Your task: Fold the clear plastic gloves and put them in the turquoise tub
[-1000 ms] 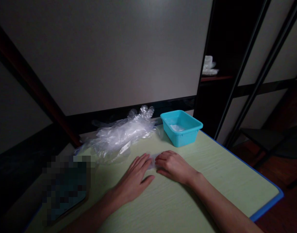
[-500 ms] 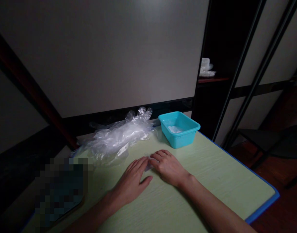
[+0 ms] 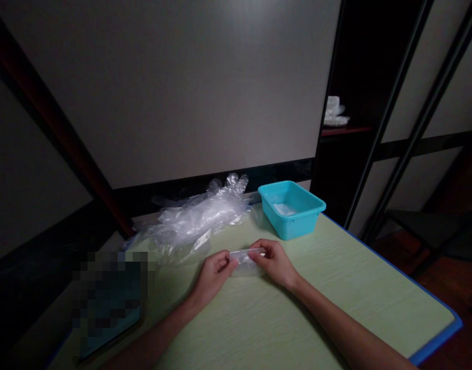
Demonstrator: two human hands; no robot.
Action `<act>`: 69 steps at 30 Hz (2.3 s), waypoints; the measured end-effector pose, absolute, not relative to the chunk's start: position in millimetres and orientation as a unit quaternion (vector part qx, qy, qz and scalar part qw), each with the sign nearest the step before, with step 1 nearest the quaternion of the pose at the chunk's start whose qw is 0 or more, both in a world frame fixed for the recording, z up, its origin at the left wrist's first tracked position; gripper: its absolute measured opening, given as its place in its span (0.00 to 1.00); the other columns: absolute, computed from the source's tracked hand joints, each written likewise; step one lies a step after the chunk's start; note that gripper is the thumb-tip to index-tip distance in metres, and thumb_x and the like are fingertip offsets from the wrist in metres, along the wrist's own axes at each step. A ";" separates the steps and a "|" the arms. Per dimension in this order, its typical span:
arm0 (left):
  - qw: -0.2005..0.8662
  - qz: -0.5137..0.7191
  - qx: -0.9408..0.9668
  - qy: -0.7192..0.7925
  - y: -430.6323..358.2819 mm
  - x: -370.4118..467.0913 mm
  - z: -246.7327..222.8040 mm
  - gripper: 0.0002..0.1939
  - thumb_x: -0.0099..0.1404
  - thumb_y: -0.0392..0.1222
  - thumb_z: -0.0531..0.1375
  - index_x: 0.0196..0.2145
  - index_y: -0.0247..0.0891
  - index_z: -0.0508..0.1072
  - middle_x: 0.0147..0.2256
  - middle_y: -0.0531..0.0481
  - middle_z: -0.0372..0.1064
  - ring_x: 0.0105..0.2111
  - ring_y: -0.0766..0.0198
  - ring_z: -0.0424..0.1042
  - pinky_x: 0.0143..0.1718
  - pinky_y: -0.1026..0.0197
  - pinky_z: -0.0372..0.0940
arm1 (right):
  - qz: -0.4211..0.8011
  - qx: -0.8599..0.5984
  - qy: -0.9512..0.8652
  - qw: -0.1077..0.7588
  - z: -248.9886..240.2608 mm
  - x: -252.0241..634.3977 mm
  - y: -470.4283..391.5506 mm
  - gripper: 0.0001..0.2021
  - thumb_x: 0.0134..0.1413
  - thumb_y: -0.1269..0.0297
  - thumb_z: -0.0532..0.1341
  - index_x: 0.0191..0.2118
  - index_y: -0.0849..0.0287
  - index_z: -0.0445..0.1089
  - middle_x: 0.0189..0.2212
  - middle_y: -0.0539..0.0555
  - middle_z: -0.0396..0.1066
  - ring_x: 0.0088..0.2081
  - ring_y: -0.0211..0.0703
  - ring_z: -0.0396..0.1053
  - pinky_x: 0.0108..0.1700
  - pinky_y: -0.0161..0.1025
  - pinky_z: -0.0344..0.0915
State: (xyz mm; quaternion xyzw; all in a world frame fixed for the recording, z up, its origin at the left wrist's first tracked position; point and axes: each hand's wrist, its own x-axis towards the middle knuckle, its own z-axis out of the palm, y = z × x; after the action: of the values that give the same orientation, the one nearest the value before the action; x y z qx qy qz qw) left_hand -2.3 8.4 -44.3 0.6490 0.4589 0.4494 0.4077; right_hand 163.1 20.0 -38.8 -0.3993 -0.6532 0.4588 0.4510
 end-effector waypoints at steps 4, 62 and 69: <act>0.485 0.468 0.597 0.435 13.7 -3.1 -47.6 0.12 0.49 0.43 0.58 0.18 0.34 0.61 0.17 0.56 0.59 0.18 0.71 0.59 0.19 0.70 0.53 | 0.514 -0.387 -0.587 0.492 -38.9 163.5 21.6 0.16 0.40 0.55 0.62 0.33 0.60 0.62 0.19 0.46 0.66 0.18 0.34 0.61 0.19 0.31 0.55; 0.504 0.446 0.635 0.378 4.5 0.0 -42.1 0.12 0.46 0.31 0.60 0.32 0.34 0.74 0.33 0.49 0.62 0.29 0.66 0.68 0.24 0.69 0.63 | 0.570 -0.284 -0.525 0.564 -40.4 160.1 19.0 0.27 0.38 0.73 0.63 0.46 0.48 0.55 0.38 0.47 0.62 0.27 0.31 0.64 0.25 0.29 0.60; 0.505 0.486 0.601 0.385 6.9 -0.1 -38.5 0.16 0.44 0.30 0.60 0.34 0.34 0.73 0.37 0.48 0.64 0.31 0.65 0.70 0.25 0.70 0.64 | 0.579 -0.280 -0.547 0.536 -42.3 161.6 19.4 0.19 0.41 0.69 0.63 0.43 0.53 0.64 0.45 0.52 0.63 0.39 0.39 0.65 0.36 0.35 0.62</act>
State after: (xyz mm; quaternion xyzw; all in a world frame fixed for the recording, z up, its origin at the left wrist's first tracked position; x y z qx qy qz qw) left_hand -0.1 6.9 -38.5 0.6008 0.3848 0.4856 0.5052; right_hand 161.6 19.4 -42.3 -0.2796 -0.5472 0.5787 0.5362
